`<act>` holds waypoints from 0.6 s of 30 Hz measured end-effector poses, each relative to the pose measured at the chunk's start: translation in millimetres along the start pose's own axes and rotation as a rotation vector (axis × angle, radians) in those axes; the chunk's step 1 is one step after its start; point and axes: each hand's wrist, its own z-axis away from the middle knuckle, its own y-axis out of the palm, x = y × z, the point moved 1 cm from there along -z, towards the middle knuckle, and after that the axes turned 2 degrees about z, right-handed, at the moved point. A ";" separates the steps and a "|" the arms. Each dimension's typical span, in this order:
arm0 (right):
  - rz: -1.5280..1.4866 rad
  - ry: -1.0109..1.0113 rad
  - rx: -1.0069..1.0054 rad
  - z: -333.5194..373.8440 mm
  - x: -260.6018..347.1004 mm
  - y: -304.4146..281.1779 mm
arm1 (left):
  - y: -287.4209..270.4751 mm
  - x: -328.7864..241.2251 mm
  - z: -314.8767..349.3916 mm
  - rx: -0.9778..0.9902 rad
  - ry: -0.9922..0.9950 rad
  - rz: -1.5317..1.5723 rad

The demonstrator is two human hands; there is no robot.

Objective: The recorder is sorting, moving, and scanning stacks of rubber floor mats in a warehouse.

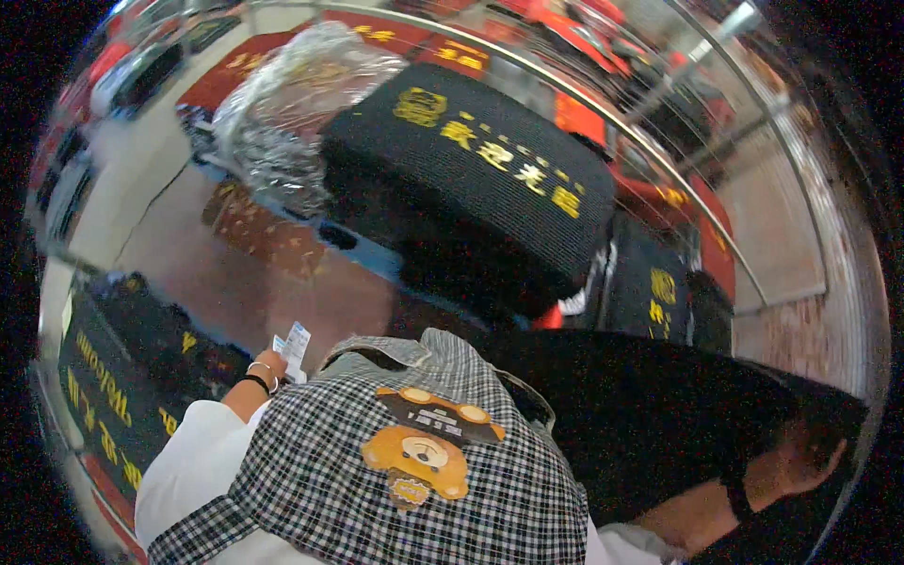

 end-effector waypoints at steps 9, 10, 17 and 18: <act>0.561 -0.700 0.474 19.0 55.2 20.0 | -42.1 -89.5 17.9 -0.046 0.099 0.116; 0.245 -0.284 0.142 17.7 63.4 6.4 | -41.9 -94.6 9.7 -0.048 0.105 0.121; 0.290 -0.520 -0.373 50.8 -11.1 81.7 | -127.2 -157.1 6.3 -0.112 0.471 -0.073; 0.283 -0.517 -0.365 56.9 -15.7 90.2 | -122.7 -151.9 3.8 -0.115 0.466 -0.064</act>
